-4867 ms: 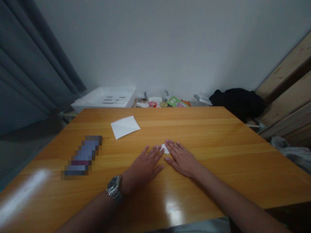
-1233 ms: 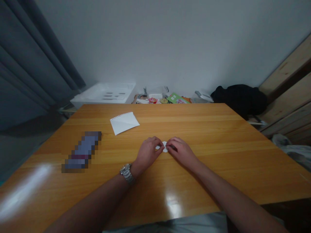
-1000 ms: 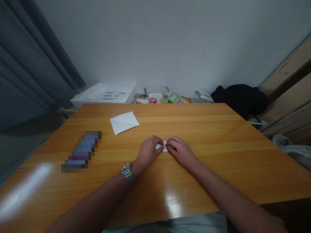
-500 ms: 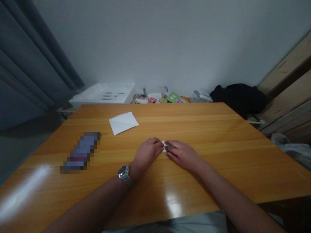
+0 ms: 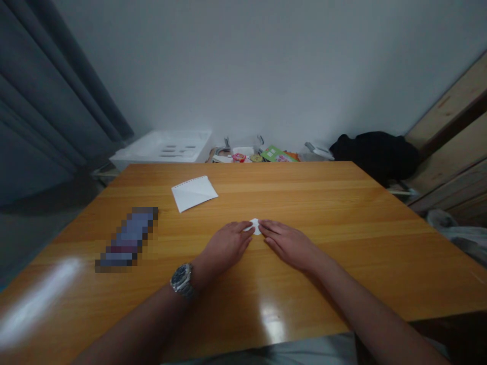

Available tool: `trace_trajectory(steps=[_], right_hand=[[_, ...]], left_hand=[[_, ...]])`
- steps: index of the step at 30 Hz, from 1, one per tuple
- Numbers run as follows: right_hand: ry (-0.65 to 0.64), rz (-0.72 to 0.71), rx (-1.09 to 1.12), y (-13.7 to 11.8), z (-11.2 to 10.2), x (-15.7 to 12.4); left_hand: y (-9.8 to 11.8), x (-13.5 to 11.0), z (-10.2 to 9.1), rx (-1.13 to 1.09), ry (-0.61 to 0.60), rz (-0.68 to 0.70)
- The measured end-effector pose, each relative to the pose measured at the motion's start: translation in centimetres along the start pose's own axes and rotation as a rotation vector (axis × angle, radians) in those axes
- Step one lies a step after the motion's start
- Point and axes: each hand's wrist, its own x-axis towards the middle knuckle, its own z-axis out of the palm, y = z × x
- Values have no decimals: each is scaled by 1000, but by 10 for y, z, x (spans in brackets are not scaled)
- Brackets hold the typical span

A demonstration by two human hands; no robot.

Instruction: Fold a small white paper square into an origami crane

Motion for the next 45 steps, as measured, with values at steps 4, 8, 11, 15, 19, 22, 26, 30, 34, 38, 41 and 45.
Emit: trace_trajectory(steps=[4, 8, 11, 15, 19, 22, 26, 30, 34, 38, 41, 45], right_hand=[[-25, 8, 66, 6, 1, -2], [-63, 27, 126, 12, 1, -3], [-75, 6, 118, 14, 1, -3], [-45, -32, 65, 12, 0, -4], [-25, -66, 25, 9, 0, -4], [15, -79, -10, 4, 0, -2], [42, -98, -64, -2, -2, 2], [61, -133, -42, -5, -5, 4], [44, -206, 9, -8, -6, 3], [42, -227, 68, -10, -6, 4], [72, -188, 111, -7, -6, 6], [116, -112, 96, 1, -4, 7]], left_hand=[[-5, -3, -8, -52, -66, 17], [-8, -4, -9, -65, -65, 39], [-9, -3, -6, -72, -33, 38], [-8, -2, -2, -53, -7, 40], [-4, -4, 2, 15, -1, 36], [-1, -6, 4, 44, 15, 63], [2, -7, 4, 73, 31, 47], [2, -7, 1, 77, 30, 9], [-1, -7, -1, 63, 19, -21], [-4, -5, -1, 31, 30, -42], [-7, -3, 0, 13, 47, -62], [-10, -2, 2, 10, 62, -102]])
